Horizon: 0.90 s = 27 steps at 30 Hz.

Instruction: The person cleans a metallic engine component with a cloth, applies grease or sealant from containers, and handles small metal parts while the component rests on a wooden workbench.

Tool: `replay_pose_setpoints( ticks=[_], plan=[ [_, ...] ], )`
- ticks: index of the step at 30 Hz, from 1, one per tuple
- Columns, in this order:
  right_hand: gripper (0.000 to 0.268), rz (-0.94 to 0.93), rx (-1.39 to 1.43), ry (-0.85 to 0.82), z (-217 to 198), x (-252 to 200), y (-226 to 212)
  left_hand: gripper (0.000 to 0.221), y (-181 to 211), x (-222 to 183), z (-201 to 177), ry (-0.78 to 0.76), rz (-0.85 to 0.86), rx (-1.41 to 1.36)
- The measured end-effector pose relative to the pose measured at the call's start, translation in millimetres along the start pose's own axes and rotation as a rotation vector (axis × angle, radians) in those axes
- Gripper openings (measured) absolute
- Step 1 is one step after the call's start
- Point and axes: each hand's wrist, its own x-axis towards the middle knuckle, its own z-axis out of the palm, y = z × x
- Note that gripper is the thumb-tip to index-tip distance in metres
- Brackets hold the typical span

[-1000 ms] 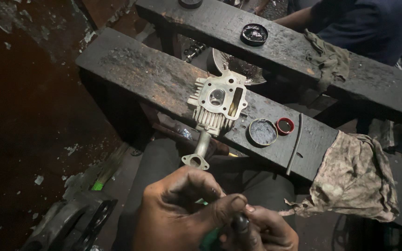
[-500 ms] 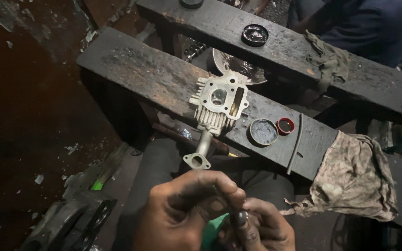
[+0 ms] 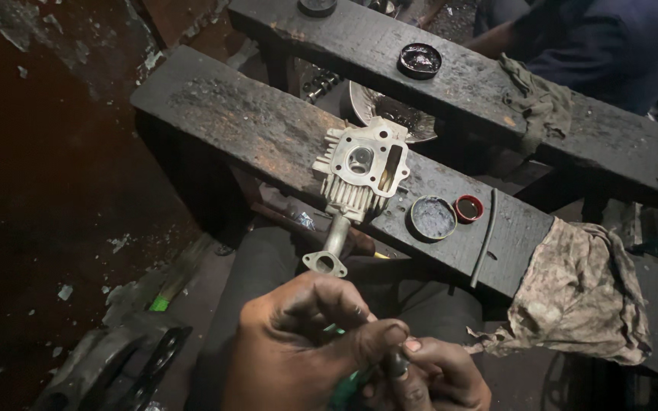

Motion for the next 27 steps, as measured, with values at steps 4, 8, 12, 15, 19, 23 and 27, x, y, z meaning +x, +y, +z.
replay_pose_setpoints(
  ticks=[4,8,12,15,19,23,27],
  plan=[
    [0.022,0.066,0.061,-0.017,2.6,1.3,-3.5,0.017,2.0,-1.0,-4.3,0.014,-0.043,0.078],
    [0.018,0.024,0.137,-0.093,6.0,4.7,-4.6,0.005,1.0,0.3,-7.0,-0.069,0.094,0.109],
    [0.021,0.106,0.044,-0.031,-0.7,6.0,-3.0,0.011,0.0,1.0,-13.3,-0.113,0.045,0.111],
    [0.022,0.111,0.041,-0.018,-1.1,2.6,-0.5,0.016,-0.6,0.2,-13.6,-0.122,0.049,0.127],
    [0.021,0.068,0.025,0.020,2.5,1.8,-0.4,0.020,-5.5,0.7,-7.8,-0.023,-0.025,0.091],
    [0.019,-0.098,0.013,-0.007,4.7,5.7,-0.8,0.012,-8.1,3.9,-5.3,-0.025,0.022,-0.002],
    [0.019,-0.087,-0.040,-0.004,-1.6,4.0,-1.2,0.007,-7.0,4.4,-1.2,-0.029,0.036,-0.021]
  ],
)
